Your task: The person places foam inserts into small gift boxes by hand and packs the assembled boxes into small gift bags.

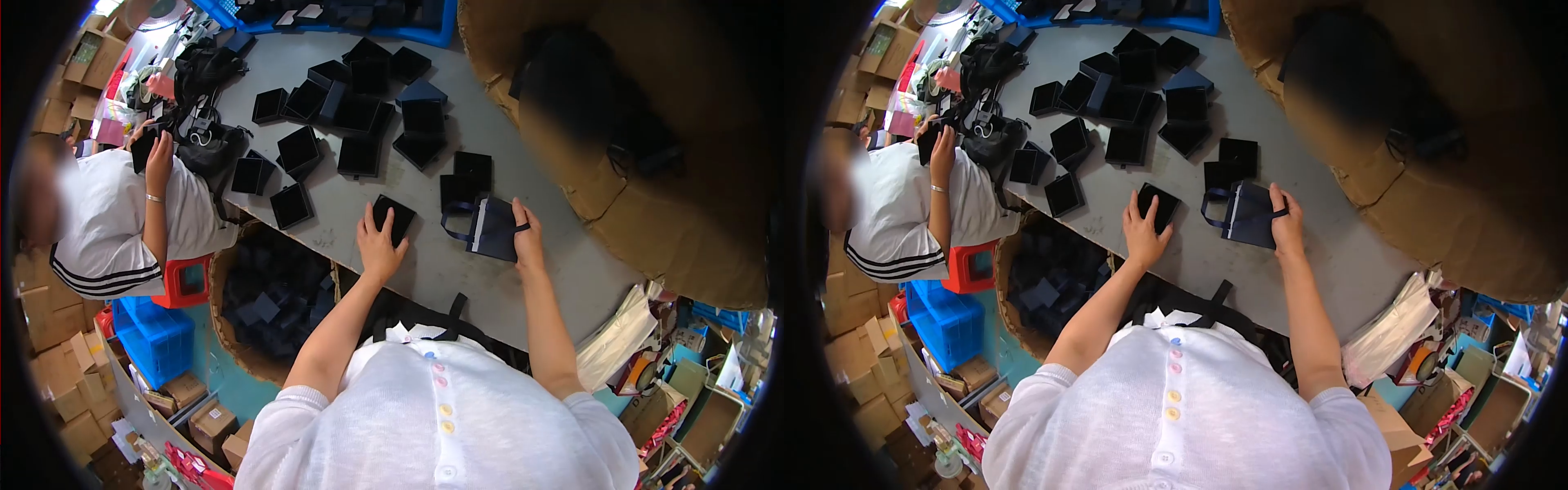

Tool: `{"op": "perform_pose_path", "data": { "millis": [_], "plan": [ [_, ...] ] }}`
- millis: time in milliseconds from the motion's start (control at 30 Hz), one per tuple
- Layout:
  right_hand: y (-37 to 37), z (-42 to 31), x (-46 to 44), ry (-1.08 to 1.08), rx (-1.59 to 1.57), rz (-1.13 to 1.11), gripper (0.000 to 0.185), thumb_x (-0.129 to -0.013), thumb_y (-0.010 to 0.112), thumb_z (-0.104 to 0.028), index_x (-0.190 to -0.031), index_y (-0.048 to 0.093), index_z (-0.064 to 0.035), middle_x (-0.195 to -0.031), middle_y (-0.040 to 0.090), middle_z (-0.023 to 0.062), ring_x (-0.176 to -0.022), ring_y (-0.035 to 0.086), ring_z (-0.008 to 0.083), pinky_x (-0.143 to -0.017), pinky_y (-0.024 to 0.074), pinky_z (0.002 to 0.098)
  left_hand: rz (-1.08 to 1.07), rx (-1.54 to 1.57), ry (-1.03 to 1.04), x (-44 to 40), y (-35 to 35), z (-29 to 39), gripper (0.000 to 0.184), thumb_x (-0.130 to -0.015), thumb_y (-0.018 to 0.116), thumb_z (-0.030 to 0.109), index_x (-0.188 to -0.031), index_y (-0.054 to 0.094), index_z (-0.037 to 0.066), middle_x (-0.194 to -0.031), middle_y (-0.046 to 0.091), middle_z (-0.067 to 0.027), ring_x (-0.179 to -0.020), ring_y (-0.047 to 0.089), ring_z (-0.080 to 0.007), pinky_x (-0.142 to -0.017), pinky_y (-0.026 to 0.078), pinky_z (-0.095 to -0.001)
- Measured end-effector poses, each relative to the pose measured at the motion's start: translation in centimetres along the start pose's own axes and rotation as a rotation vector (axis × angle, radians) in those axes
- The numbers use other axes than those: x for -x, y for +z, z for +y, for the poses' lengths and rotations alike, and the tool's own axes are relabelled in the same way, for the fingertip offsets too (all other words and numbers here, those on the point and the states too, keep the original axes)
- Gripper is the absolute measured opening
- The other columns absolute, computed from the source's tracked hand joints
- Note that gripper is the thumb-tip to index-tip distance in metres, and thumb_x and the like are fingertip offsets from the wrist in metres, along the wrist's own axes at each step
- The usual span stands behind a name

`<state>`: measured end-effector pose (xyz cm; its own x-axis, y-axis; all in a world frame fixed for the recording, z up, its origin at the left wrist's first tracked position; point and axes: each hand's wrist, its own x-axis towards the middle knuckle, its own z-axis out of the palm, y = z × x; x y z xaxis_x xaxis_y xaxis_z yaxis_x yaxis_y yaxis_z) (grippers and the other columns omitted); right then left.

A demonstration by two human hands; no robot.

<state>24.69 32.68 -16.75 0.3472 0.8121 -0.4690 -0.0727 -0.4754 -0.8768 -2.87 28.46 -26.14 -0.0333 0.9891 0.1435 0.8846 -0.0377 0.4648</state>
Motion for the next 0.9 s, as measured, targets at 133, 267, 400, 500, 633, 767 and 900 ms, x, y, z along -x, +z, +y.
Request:
{"op": "perform_pose_path", "data": {
  "millis": [133, 267, 400, 500, 633, 767, 900],
  "plan": [
    [0.3, 0.2, 0.2, -0.043, 0.013, 0.003, 0.05, -0.09, 0.061, -0.043, -0.11, 0.063, 0.0031, -0.102, 0.064, 0.0081, -0.096, 0.055, 0.0154, -0.088, 0.0409, 0.0259, 0.039, -0.042, 0.055, -0.3, -0.3, -0.1, 0.071, -0.062, 0.076, 0.023, -0.129, 0.054, 0.017, -0.144, 0.03, -0.0209, -0.117, 0.039, -0.0438, -0.096, 0.038, -0.0491],
    [0.3, 0.3, 0.1, -0.013, 0.014, -0.03, 0.052, -0.09, 0.061, -0.043, -0.114, 0.06, 0.0034, -0.105, 0.063, 0.0071, -0.096, 0.057, 0.0144, -0.087, 0.0427, 0.0244, -0.139, -0.084, -0.079, -1.7, -2.1, 1.1, 0.088, -0.06, 0.077, 0.024, -0.139, 0.04, 0.015, -0.135, 0.037, -0.0197, -0.114, 0.041, -0.0391, -0.095, 0.037, -0.0485],
    [0.8, -0.2, 0.6, 0.037, -0.034, -0.066, 0.051, -0.09, 0.06, -0.042, -0.114, 0.061, 0.0032, -0.105, 0.064, 0.0067, -0.097, 0.057, 0.0152, -0.09, 0.0409, 0.0249, -0.296, -0.177, -0.226, -3.2, -2.8, 1.5, 0.106, -0.058, 0.079, 0.037, -0.144, 0.026, 0.007, -0.128, 0.04, -0.0191, -0.115, 0.042, -0.0359, -0.096, 0.034, -0.0499],
    [0.8, 1.0, 0.2, -0.025, 0.078, -0.002, 0.048, -0.09, 0.06, -0.04, -0.112, 0.062, 0.003, -0.103, 0.064, 0.0058, -0.096, 0.057, 0.0146, -0.09, 0.0409, 0.0251, -0.337, -0.088, -0.359, -4.4, -3.1, 2.2, 0.107, -0.056, 0.078, 0.047, -0.141, 0.03, 0.003, -0.129, 0.039, -0.0186, -0.117, 0.04, -0.0358, -0.097, 0.033, -0.0509],
    [0.8, 0.8, 0.4, 0.014, -0.02, -0.099, 0.049, -0.091, 0.06, -0.042, -0.112, 0.062, 0.0024, -0.104, 0.064, 0.007, -0.097, 0.058, 0.0152, -0.087, 0.0435, 0.0265, -0.34, -0.137, -0.365, -4.9, -3.2, 2.6, 0.102, -0.055, 0.079, 0.042, -0.139, 0.033, 0.007, -0.125, 0.042, -0.0173, -0.117, 0.04, -0.0361, -0.098, 0.032, -0.0499],
    [1.2, 0.1, 0.8, 0.054, -0.09, -0.097, 0.059, -0.091, 0.059, -0.042, -0.127, 0.052, 0.0049, -0.117, 0.06, 0.0107, -0.107, 0.057, 0.0181, -0.093, 0.0422, 0.0272, -0.368, -0.253, -0.135, -4.2, -2.9, 0.8, 0.094, -0.06, 0.078, 0.036, -0.139, 0.034, 0.009, -0.127, 0.041, -0.0159, -0.117, 0.04, -0.0355, -0.1, 0.029, -0.0501],
    [2.1, -0.7, 2.0, 0.107, -0.078, -0.097, 0.056, -0.092, 0.058, -0.042, -0.121, 0.054, 0.0045, -0.111, 0.061, 0.0096, -0.1, 0.057, 0.0166, -0.089, 0.0435, 0.027, -0.288, -0.087, -0.201, -4.8, -2.6, 0.5, 0.095, -0.063, 0.079, 0.037, -0.14, 0.033, 0.007, -0.129, 0.041, -0.0151, -0.118, 0.04, -0.0338, -0.101, 0.028, -0.0522]
  ]
}}
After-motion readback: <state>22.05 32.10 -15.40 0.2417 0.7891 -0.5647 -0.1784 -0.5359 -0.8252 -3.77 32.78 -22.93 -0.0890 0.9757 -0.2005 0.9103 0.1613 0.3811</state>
